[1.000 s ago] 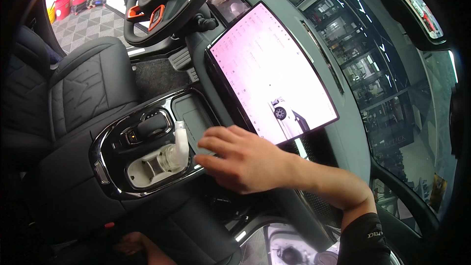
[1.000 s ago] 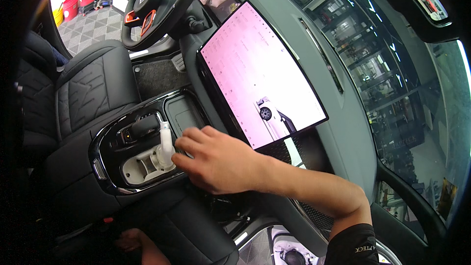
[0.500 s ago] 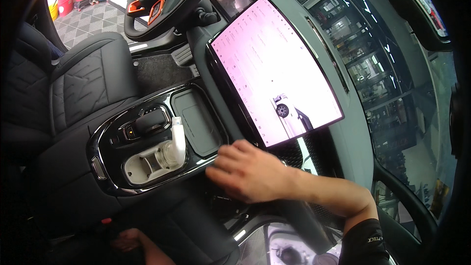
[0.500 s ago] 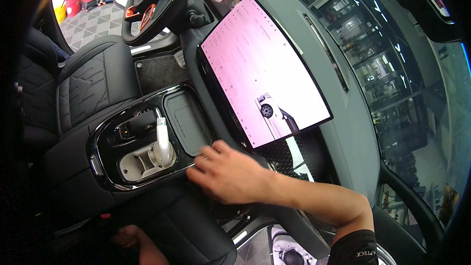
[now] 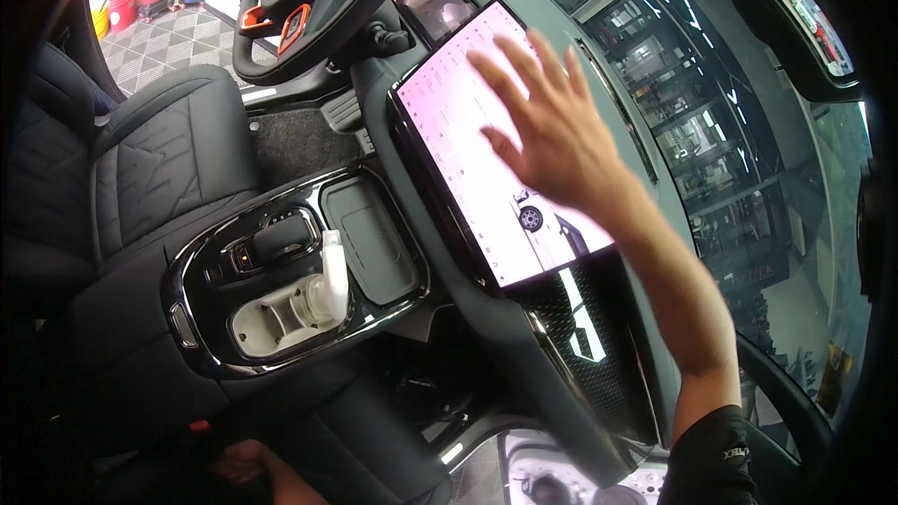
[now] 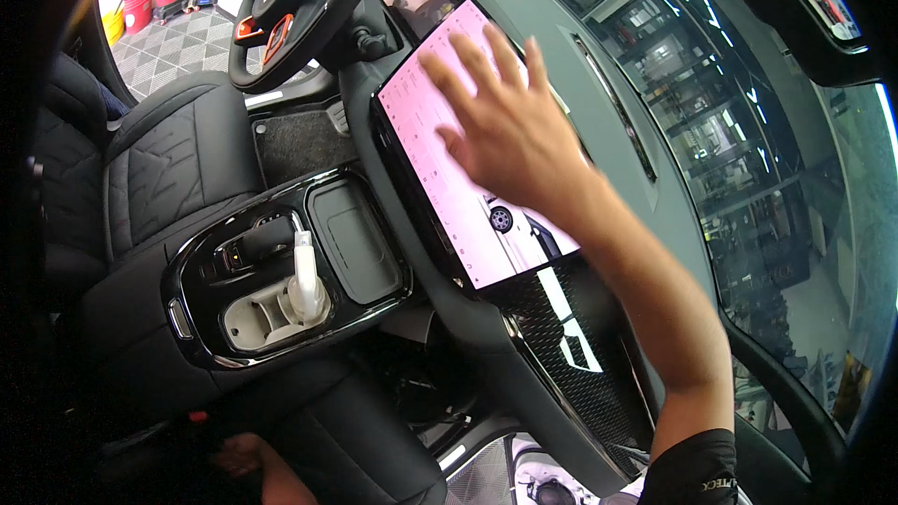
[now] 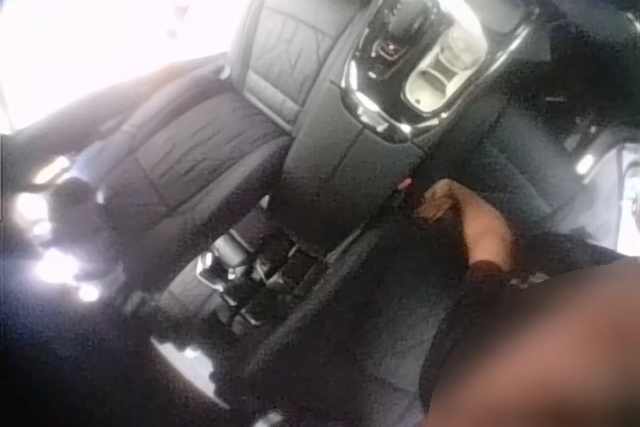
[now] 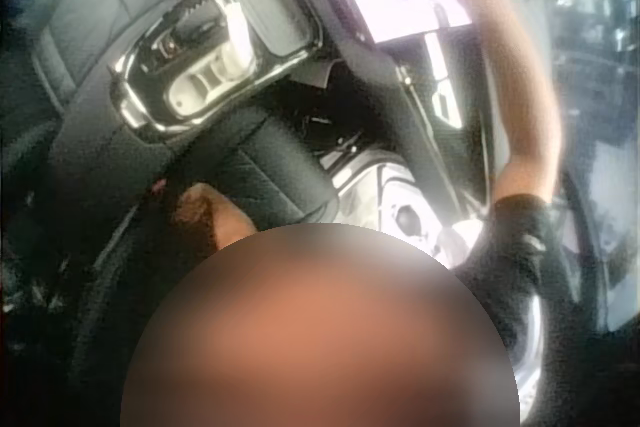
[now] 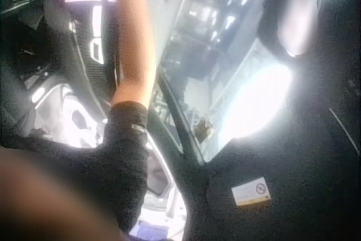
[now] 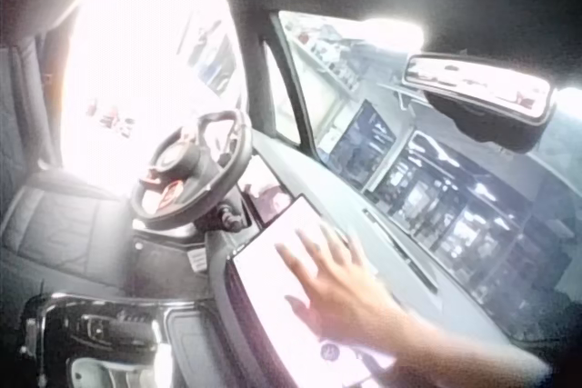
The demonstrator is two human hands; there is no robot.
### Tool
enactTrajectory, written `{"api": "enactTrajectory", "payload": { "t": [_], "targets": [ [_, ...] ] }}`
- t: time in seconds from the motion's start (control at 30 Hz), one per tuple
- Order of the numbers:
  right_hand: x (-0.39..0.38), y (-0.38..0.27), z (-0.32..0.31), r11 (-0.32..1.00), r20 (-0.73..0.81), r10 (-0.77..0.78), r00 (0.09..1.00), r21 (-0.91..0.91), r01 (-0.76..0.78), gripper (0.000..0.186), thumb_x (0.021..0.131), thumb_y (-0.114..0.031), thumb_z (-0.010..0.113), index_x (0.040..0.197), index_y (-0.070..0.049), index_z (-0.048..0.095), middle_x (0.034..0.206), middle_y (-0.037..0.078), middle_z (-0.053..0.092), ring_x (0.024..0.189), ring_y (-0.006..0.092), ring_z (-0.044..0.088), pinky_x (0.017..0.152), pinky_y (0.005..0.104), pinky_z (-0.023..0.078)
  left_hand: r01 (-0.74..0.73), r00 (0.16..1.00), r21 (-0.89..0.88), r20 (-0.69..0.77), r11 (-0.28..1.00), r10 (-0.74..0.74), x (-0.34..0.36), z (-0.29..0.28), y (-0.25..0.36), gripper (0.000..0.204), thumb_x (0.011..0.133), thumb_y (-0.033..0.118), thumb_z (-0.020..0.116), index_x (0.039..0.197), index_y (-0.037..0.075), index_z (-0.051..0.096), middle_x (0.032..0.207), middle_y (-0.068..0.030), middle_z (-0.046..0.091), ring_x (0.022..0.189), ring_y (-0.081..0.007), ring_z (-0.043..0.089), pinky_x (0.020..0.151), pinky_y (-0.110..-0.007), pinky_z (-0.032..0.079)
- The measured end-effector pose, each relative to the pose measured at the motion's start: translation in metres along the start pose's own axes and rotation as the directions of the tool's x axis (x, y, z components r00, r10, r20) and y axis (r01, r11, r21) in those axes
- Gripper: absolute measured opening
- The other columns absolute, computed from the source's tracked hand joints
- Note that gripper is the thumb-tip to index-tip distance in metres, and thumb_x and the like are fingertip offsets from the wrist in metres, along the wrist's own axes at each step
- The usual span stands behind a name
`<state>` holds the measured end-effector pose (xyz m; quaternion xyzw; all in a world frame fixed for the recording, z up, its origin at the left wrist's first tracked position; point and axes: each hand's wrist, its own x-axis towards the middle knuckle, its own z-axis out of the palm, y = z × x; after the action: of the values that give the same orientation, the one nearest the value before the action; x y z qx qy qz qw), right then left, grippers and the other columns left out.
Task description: The person removes a car door handle using an Allen key, then installs a new chrome door handle on the same door. The person also interacts with the vehicle's touchscreen and retrieves tools from a nearby toolbox.
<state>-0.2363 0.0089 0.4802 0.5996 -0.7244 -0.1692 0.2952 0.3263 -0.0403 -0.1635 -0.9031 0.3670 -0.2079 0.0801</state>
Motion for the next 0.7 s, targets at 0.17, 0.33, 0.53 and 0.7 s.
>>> {"api": "enactTrajectory", "payload": {
  "t": [0.17, 0.33, 0.53, 0.7],
  "targets": [
    [0.033, 0.061, 0.013, 0.996, 0.027, -0.089, 0.996, 0.025, 0.089, 0.076, 0.102, -0.023, 0.056, 0.17, -0.017, 0.023, 0.158, 0.018, 0.055, 0.162, 0.0389, 0.023, 0.132, 0.0652, 0.014, 0.031, 0.994, 0.034, 0.108, 0.999, -0.034, 0.002, 0.0, 0.002, 0.061, 0.11, 0.04, 0.039, 0.164, 0.012, 0.039, 0.165, -0.0121, 0.044, 0.15, -0.0346, 0.045, 0.123, -0.059, 0.031],
    [0.045, 0.071, 0.008, 0.998, 0.048, -0.049, 0.998, 0.053, 0.046, 0.086, 0.085, 0.007, 0.044, 0.167, -0.017, 0.036, 0.134, 0.014, 0.073, 0.148, 0.0311, 0.049, 0.129, 0.0578, 0.027, 0.054, 0.996, -0.107, 0.07, 0.993, -0.046, 0.002, 0.002, 0.0, 0.063, 0.108, 0.038, 0.043, 0.164, 0.01, 0.038, 0.166, -0.0154, 0.042, 0.151, -0.035, 0.044, 0.124, -0.06, 0.029],
    [0.05, 0.035, -0.019, 0.929, -0.307, -0.031, 0.951, 0.342, 0.141, 0.074, 0.086, 0.016, 0.037, 0.148, -0.016, 0.062, 0.094, 0.007, 0.07, 0.065, 0.0123, 0.06, 0.082, 0.0312, 0.056, 0.071, 0.981, -0.231, 0.191, 0.97, -0.027, 0.002, 0.0, -0.002, 0.058, 0.111, 0.035, 0.045, 0.159, 0.003, 0.042, 0.158, -0.0198, 0.047, 0.149, -0.0401, 0.044, 0.124, -0.058, 0.032],
    [-0.066, -0.116, -0.006, 0.601, 0.229, -0.42, 0.878, 0.795, 0.081, 0.045, 0.079, -0.011, 0.077, 0.124, -0.008, 0.07, 0.096, 0.018, 0.074, 0.091, 0.0392, 0.074, 0.088, 0.0478, 0.061, -0.051, 0.997, -0.114, 0.055, 0.992, 0.058, -0.008, -0.021, -0.001, 0.059, 0.11, 0.037, 0.044, 0.158, 0.003, 0.044, 0.157, -0.0209, 0.049, 0.145, -0.0403, 0.048, 0.12, -0.059, 0.036]
  ]
}}
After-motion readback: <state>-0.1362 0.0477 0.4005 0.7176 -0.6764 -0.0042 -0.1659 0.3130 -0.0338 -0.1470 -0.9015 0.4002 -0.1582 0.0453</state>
